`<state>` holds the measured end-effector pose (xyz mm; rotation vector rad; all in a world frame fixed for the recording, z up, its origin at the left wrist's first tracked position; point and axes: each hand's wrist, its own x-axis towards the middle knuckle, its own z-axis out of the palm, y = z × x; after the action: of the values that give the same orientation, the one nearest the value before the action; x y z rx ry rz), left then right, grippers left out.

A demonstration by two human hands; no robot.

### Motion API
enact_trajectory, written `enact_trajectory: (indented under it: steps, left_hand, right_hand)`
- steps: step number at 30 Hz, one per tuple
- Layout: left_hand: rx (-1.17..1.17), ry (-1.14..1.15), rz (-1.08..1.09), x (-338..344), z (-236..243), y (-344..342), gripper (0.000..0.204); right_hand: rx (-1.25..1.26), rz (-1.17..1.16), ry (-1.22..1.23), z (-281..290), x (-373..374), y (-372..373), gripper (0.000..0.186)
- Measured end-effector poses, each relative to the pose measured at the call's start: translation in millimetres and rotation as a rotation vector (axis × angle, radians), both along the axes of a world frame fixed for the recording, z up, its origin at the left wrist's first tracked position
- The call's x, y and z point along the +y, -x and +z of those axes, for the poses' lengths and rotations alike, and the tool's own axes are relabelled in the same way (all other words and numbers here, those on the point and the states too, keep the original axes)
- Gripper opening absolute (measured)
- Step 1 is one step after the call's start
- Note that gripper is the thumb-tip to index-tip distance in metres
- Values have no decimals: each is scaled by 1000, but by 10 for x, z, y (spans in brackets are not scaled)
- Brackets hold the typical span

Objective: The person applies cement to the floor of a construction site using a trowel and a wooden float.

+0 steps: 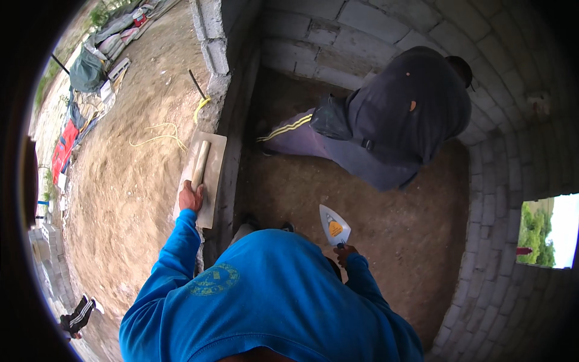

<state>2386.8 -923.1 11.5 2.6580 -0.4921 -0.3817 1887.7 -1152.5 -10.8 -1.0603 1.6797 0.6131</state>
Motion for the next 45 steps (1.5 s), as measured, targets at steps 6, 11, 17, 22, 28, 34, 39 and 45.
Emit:
enact_trajectory:
  steps: [6, 11, 17, 22, 28, 34, 39, 45]
  left_hand:
    - [36, -9, 21, -13, 84, 15, 41]
    - [59, -3, 43, -16, 104, 13, 42]
    - [78, 9, 55, -4, 115, 9, 42]
    - [68, 41, 34, 17, 106, 6, 43]
    - [88, 18, 36, 21, 147, 5, 43]
    - [112, 25, 44, 19, 168, 4, 44]
    - [116, 27, 43, 31, 155, 2, 44]
    - [132, 22, 43, 30, 161, -7, 45]
  right_hand:
    - [13, -5, 16, 111, -8, -41, 48]
    - [43, 45, 8, 34, -9, 12, 48]
    - [63, 47, 5, 200, 24, -93, 45]
    - [27, 185, 35, 333, -13, -129, 38]
    - [63, 181, 57, 499, -35, -345, 35]
    - [30, 227, 57, 584, -63, -542, 36]
    - [28, 196, 69, 483, -93, -517, 37]
    - [8, 148, 64, 358, -108, -495, 39]
